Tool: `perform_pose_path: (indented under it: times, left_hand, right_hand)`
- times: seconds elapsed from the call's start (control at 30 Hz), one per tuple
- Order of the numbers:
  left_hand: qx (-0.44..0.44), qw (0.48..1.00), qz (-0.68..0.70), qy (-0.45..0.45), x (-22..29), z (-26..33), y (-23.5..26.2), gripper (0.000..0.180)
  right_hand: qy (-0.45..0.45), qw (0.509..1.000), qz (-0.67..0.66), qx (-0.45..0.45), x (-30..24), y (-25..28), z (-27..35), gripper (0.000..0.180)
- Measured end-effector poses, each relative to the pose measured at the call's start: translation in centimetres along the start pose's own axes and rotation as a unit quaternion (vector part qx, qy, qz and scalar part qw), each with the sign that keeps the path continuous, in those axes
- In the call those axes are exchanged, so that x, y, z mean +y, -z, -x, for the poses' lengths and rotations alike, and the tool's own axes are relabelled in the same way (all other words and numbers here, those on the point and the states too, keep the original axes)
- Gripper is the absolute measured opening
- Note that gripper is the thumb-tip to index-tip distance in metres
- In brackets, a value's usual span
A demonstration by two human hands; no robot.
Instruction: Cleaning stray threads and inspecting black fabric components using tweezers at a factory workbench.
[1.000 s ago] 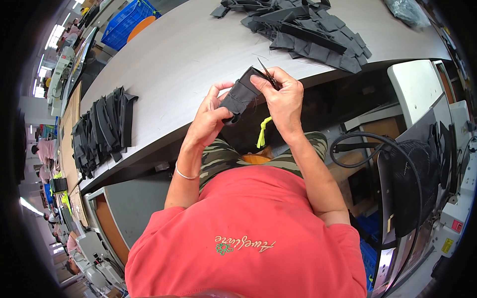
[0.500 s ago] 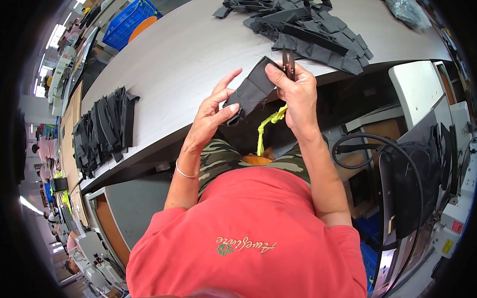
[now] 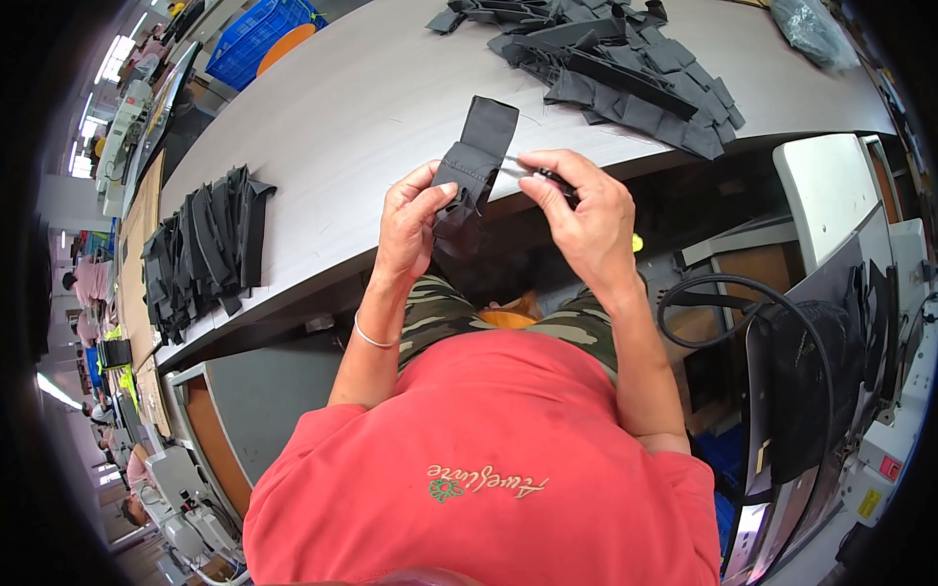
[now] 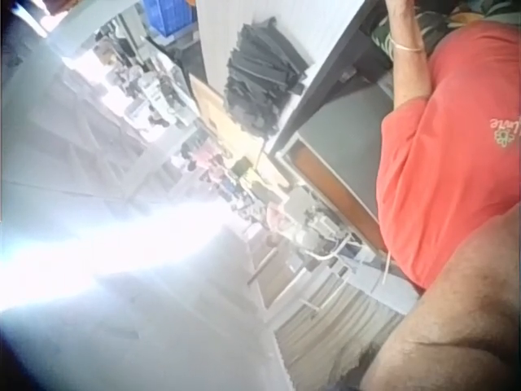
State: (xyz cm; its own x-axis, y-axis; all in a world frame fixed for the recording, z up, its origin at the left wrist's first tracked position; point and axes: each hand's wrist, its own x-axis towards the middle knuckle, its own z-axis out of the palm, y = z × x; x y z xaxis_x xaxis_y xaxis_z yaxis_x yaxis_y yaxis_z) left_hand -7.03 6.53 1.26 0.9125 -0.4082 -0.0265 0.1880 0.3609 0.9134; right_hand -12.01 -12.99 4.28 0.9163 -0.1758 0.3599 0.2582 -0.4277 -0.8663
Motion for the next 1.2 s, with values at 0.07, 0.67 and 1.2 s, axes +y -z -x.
perform_pose_path:
  times: [0.07, 0.67, 1.2]
  left_hand:
    - [-0.001, 1.0, -0.003, 0.01, -0.1, -0.2, 0.1, 0.017]
    - [-0.021, 1.0, -0.015, 0.008, -0.2, 0.1, -0.5, 0.022]
    - [-0.016, 0.993, -0.111, -0.038, -0.6, 0.3, -0.8, 0.019]
  right_hand:
    - [0.036, 0.998, 0.049, 0.0, -0.6, -0.5, 0.2, 0.015]
    - [0.141, 0.968, 0.202, 0.044, 0.0, -1.9, 0.6, 0.01]
    - [0.144, 0.977, 0.152, 0.038, 0.5, -2.3, 0.2, 0.015]
